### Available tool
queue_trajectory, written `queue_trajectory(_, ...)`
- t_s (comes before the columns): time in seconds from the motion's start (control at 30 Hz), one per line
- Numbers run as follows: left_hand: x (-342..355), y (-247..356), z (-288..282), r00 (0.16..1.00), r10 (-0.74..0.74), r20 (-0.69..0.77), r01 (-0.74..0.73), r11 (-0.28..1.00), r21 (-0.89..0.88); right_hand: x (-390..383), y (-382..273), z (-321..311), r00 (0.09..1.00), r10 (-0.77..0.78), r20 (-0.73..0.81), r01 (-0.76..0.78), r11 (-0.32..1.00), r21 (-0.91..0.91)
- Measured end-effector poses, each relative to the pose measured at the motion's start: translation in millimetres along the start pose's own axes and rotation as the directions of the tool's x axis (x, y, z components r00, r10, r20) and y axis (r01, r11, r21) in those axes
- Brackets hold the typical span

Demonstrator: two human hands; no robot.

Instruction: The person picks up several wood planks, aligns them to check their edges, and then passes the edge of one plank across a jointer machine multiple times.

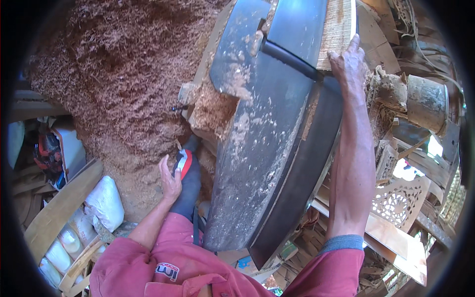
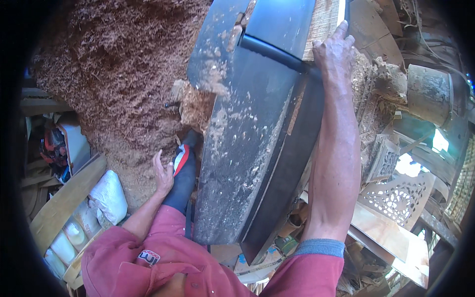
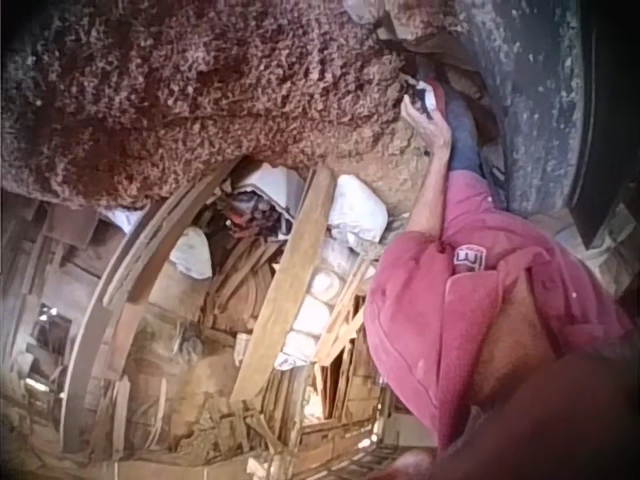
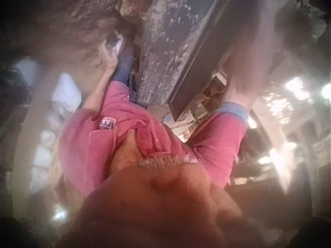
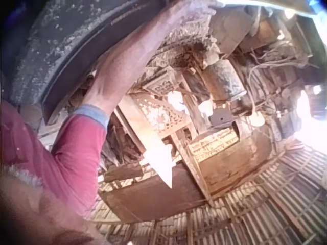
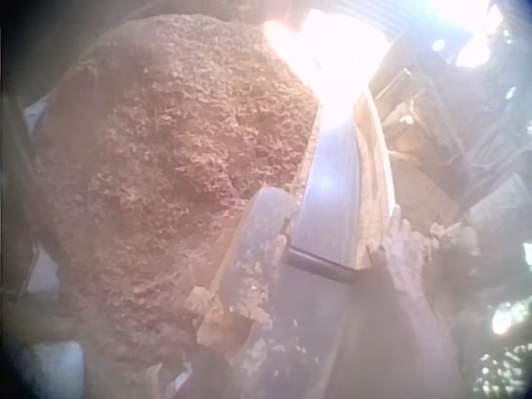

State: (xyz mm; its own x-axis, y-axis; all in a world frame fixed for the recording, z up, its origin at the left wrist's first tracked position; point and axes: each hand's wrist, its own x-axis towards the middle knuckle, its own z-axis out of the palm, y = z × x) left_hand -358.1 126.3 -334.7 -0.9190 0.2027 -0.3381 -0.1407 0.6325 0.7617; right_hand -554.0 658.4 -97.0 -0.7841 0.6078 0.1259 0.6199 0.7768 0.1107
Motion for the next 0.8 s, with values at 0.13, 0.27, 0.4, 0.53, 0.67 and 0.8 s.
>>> queue_trajectory(0.13, 3.9, -3.7, -6.8, 0.998, 0.020, 0.058, -0.022, 0.999, 0.032, 40.9, -1.1, 0.3, 1.000, -0.001, -0.006, 0.001, 1.000, 0.015)
queue_trajectory(0.27, 12.3, 0.6, -19.1, 0.998, 0.053, 0.034, -0.055, 0.997, 0.056, 91.0, 9.1, 12.9, 0.995, 0.099, 0.011, -0.100, 0.993, 0.057)
queue_trajectory(0.4, 25.6, -12.1, -37.0, 0.996, -0.073, 0.047, 0.074, 0.997, -0.007, 131.7, -10.4, 10.5, 0.988, 0.150, -0.033, -0.143, 0.976, 0.162)
queue_trajectory(0.53, 38.8, -39.0, -47.3, 0.990, 0.133, -0.036, -0.121, 0.965, 0.231, 174.8, -11.6, 8.1, 0.978, 0.199, -0.056, -0.178, 0.948, 0.264)
queue_trajectory(0.67, 54.6, -3.8, -67.7, 0.998, -0.056, -0.027, 0.058, 0.997, 0.060, 203.3, 0.8, 4.1, 0.937, 0.325, 0.132, -0.350, 0.882, 0.316)
queue_trajectory(0.8, 93.9, 55.6, -106.9, 0.967, 0.041, -0.250, -0.075, 0.989, -0.128, 174.7, -29.3, -39.5, 0.974, 0.224, -0.006, -0.220, 0.959, 0.181)
